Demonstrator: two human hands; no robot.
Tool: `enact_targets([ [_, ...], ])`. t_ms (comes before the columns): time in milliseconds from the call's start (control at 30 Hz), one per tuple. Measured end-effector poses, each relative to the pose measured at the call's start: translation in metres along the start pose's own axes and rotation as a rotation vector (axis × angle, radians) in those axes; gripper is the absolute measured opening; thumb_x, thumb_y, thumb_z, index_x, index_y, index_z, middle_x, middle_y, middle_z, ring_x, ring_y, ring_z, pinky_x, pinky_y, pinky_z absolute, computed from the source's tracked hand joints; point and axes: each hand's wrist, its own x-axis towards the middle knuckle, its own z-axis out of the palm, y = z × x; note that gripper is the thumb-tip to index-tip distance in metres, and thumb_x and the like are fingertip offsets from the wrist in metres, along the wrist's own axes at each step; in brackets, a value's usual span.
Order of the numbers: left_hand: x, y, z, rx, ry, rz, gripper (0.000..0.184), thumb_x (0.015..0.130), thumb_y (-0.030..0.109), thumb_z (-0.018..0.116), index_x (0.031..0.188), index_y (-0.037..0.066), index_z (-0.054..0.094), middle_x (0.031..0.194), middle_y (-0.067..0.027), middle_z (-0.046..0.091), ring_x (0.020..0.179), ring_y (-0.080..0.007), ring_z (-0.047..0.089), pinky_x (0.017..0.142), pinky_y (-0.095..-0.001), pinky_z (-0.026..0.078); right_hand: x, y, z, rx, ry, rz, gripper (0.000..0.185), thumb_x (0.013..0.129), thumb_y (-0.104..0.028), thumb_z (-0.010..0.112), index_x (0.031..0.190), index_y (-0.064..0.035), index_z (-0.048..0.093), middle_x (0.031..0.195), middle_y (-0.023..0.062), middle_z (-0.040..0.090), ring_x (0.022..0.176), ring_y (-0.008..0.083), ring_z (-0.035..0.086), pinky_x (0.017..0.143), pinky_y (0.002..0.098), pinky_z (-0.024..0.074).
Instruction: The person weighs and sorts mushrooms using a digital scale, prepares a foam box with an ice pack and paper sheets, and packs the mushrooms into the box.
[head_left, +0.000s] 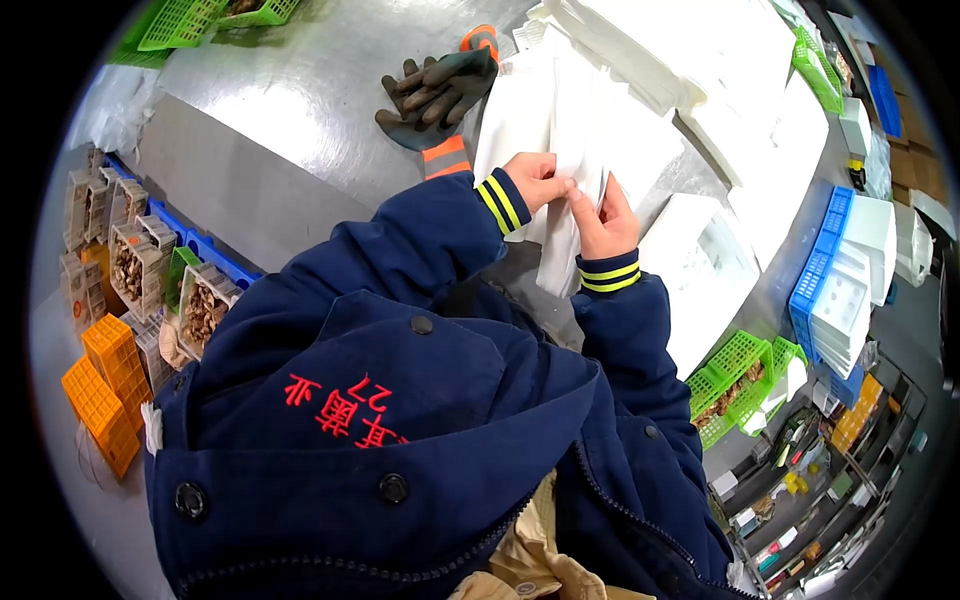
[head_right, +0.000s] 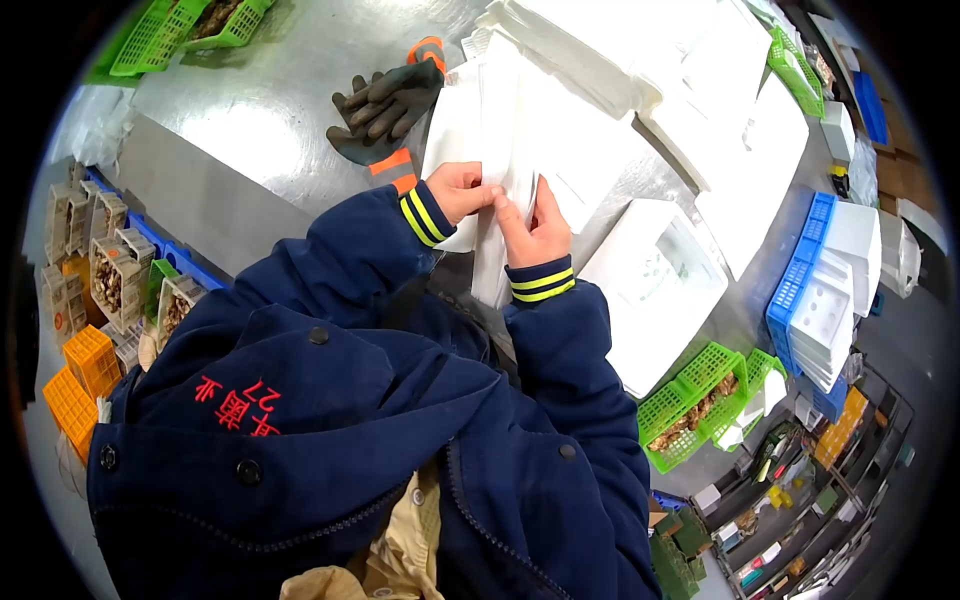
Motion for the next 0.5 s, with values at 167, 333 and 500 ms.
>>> enact_targets([
  [167,0.006,-0.011,0.002,-0.048,0.033,0.057,0.022,0.084,0.013,0.056,0.099,-0.003,0.056,0.085,-0.0018,0.059,0.075,-0.0070,0.053,0.068,-0.0208,0.044,0.006,0.009,-0.017,-0.235,0.166,-0.006,0.028,0.087,-0.013,0.046,0.105,0.0062,0.055,0.082,0.0090,0.060,0.074,0.0124,0.055,0.068,0.0237,0.0444],
  [333,0.006,0.003,-0.024,0.070,0.117,0.068,0.022,0.079,0.010,0.057,0.097,-0.003,0.059,0.078,0.0000,0.059,0.066,-0.0059,0.051,0.059,-0.0208,0.042,0.029,-0.001,-0.048,-0.072,0.438,0.009,0.027,0.087,-0.018,0.046,0.097,0.0052,0.057,0.081,0.0080,0.060,0.073,0.0121,0.053,0.064,0.0247,0.0430],
  [500,0.011,0.022,-0.102,0.545,0.418,0.308,0.030,0.069,0.005,0.055,0.097,-0.003,0.057,0.079,-0.0129,0.059,0.070,-0.0204,0.057,0.068,-0.0285,0.046,0.025,-0.120,-0.112,-0.012,0.487,-0.122,0.029,0.085,-0.016,0.045,0.100,0.0067,0.054,0.094,0.0128,0.059,0.084,0.0189,0.056,0.073,0.0267,0.0448],
])
